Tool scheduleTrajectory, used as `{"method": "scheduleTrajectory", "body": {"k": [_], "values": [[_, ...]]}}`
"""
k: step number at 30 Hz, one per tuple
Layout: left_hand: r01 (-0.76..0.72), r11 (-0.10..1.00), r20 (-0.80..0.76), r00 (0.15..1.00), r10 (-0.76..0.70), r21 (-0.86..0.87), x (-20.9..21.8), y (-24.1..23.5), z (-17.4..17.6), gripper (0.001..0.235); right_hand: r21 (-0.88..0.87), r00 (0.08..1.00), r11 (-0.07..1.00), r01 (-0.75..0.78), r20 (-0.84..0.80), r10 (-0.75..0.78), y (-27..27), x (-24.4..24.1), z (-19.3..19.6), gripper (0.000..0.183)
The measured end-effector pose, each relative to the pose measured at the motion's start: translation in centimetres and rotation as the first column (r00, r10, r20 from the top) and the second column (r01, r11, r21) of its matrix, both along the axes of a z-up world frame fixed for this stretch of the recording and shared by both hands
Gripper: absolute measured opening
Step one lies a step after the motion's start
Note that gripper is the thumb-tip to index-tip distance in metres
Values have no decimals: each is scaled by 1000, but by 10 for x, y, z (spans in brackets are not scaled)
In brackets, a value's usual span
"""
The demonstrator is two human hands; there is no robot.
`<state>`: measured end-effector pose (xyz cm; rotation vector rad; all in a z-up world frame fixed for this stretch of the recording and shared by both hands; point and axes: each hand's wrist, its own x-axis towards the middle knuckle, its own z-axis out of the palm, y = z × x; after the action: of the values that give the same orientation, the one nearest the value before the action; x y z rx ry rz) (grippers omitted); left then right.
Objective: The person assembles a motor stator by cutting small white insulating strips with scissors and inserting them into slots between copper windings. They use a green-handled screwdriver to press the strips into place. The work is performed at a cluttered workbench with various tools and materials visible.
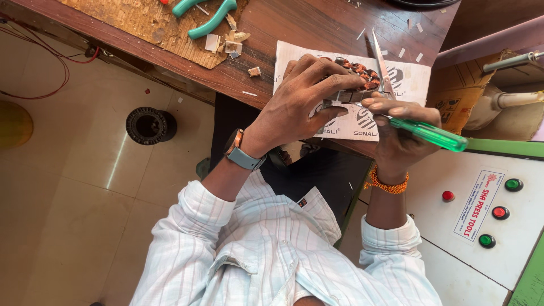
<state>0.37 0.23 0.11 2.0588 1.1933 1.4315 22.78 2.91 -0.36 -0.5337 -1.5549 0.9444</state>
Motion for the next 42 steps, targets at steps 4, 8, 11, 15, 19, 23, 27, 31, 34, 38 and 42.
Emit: {"method": "scheduleTrajectory", "body": {"k": [4,8,11,15,19,23,27,31,34,38,42], "values": [[-29,999,-21,999,29,19,3,1,-2,55,-5,999,1000,-24,26,24,-1,1,0,24],[-49,999,-48,998,50,17,6,0,-4,49,78,996,996,50,73,-56,-6,0,-11,22],[-70,996,-71,995,74,58,10,3,-4,48,199,982,965,171,43,-183,-12,-12,-25,20],[-72,994,-97,992,80,88,13,6,-2,48,199,969,951,237,21,-246,-19,-16,-26,22],[-32,998,-92,995,36,47,4,4,-1,51,128,971,973,191,121,-207,-21,-11,-16,20],[-38,998,-88,995,43,50,4,3,-3,52,192,957,955,228,137,-256,-24,-18,-19,20],[-37,998,-100,994,41,49,6,4,-1,49,245,947,931,270,108,-303,-27,-30,-13,18],[-38,999,-112,993,40,17,4,2,0,50,283,910,931,231,275,-309,-39,-29,6,15],[-39,999,-122,992,42,25,2,2,1,51,277,883,923,267,314,-350,-44,-32,8,14],[0,1000,-122,992,1,13,-6,0,9,54,30,983,987,155,96,-157,-36,-20,8,14],[-56,994,-234,969,76,92,-3,-7,20,56,-194,989,975,106,-80,-124,-28,11,10,22]]}}
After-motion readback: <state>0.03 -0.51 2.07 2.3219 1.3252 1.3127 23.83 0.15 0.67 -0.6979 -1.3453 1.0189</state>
